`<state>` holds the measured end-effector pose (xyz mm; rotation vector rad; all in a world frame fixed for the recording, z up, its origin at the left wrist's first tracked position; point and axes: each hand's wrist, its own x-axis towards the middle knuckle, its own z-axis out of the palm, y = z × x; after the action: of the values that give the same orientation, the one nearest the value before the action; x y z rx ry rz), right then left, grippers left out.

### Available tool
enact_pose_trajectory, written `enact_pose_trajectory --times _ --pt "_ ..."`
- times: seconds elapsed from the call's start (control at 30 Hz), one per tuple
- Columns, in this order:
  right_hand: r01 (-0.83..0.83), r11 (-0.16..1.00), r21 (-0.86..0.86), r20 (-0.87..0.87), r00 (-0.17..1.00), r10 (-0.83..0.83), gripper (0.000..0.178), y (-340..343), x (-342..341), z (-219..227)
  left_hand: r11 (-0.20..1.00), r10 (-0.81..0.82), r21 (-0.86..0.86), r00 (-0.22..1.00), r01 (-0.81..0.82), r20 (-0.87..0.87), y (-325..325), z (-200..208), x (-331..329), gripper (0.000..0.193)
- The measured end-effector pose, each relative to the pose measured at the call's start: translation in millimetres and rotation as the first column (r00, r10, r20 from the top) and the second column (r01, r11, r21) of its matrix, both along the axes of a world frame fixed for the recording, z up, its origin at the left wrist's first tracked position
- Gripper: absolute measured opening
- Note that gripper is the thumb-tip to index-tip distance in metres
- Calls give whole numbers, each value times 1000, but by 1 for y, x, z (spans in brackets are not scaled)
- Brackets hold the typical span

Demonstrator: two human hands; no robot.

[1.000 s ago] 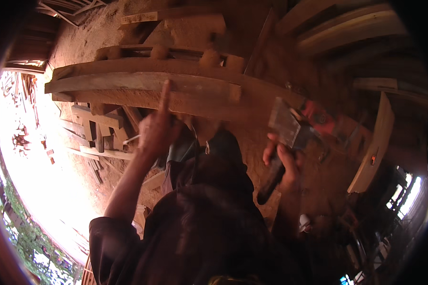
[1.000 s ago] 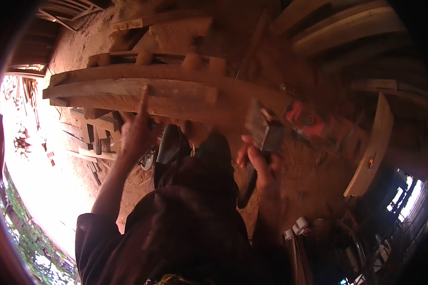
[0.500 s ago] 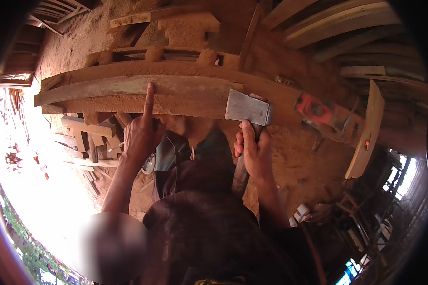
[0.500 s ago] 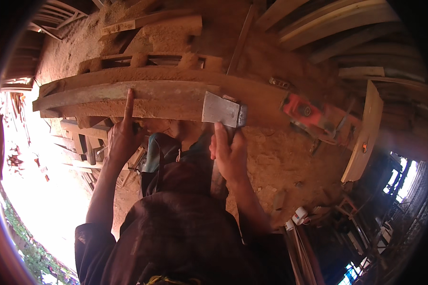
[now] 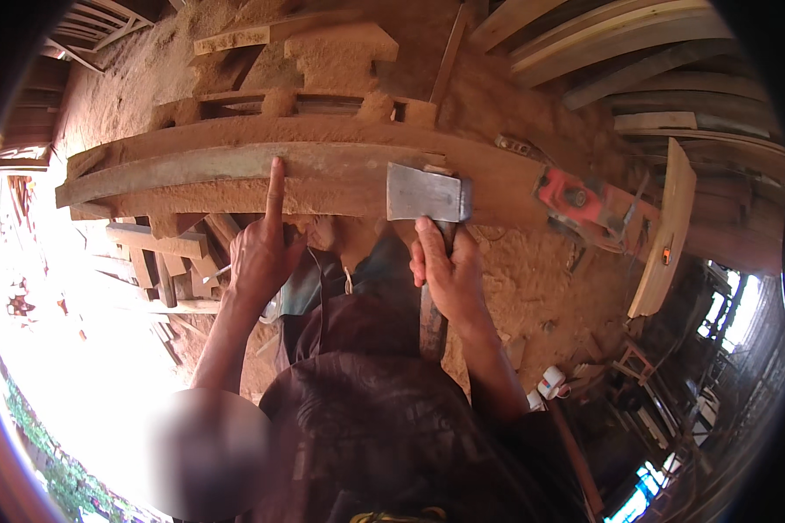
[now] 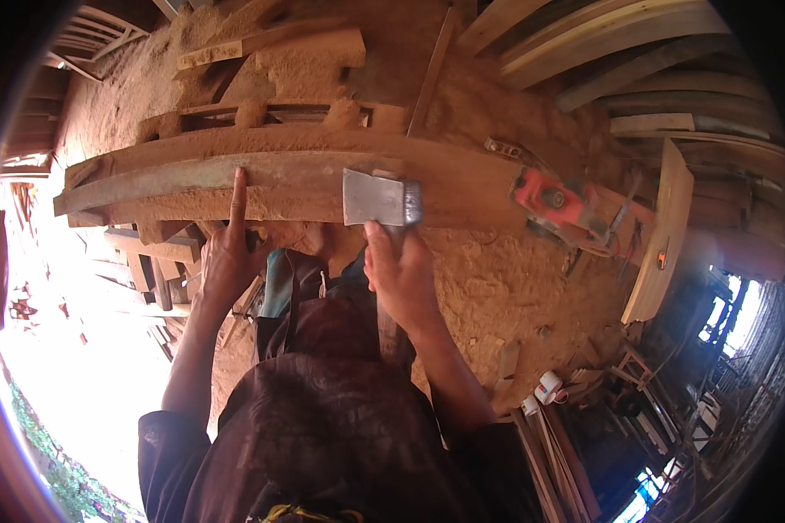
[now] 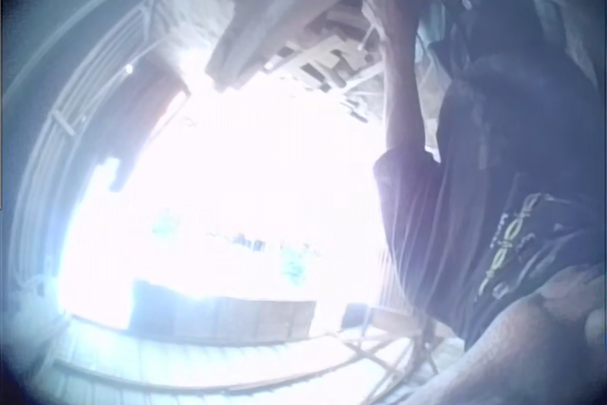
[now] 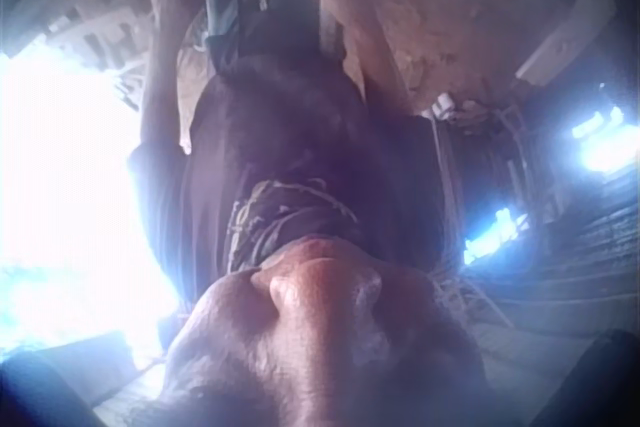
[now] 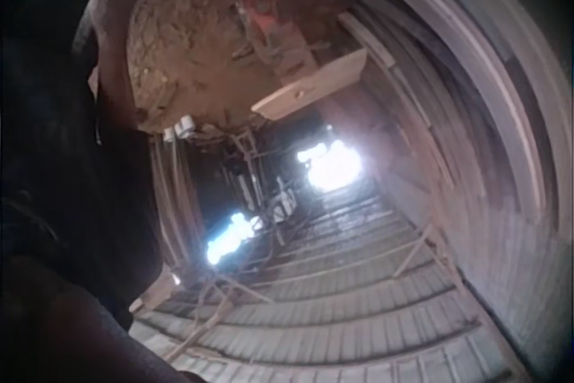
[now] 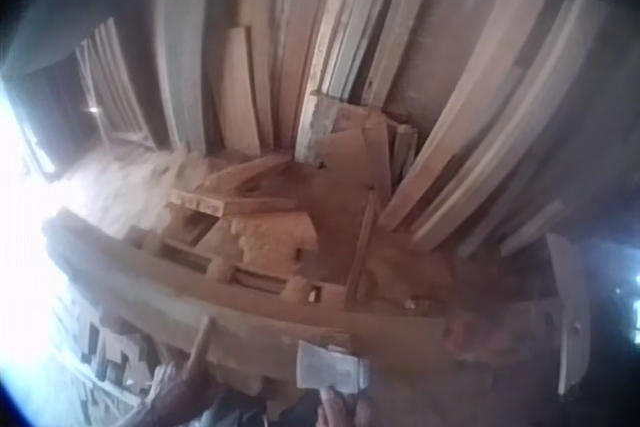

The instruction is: The person assembles a wooden frame by positioning a long plank on a workbench, marking locations, and using a chisel and hammer to create mortises. They then insert wooden dowels into the holes and secure them by tapping with the hammer. The process is repeated for multiple joints along the plank.

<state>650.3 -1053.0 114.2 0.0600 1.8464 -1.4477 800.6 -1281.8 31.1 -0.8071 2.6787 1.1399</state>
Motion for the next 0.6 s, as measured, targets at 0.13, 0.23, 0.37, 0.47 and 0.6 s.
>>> enact_pose_trajectory --times 0.13,0.23,0.37,0.47,0.6 --pt "174 976 133 -13 985 -174 29 -2 4 0 1000 0 -12 999 0 45 0 0 0 119" --pt "11 1000 3 9 1000 -11 30 -2 4 -1 1000 8 -10 1000 -8 -15 1 -2 -1 119" --pt "44 999 7 -20 999 -44 29 2 0 2 1000 1 14 999 -2 34 0 -4 0 119" --pt "151 969 194 -44 988 -146 29 5 1 4 1000 -1 -2 1000 1 -17 1 -4 2 121" --pt "20 1000 9 7 1000 -20 29 6 4 1 1000 1 29 996 -4 85 2 -3 1 122"
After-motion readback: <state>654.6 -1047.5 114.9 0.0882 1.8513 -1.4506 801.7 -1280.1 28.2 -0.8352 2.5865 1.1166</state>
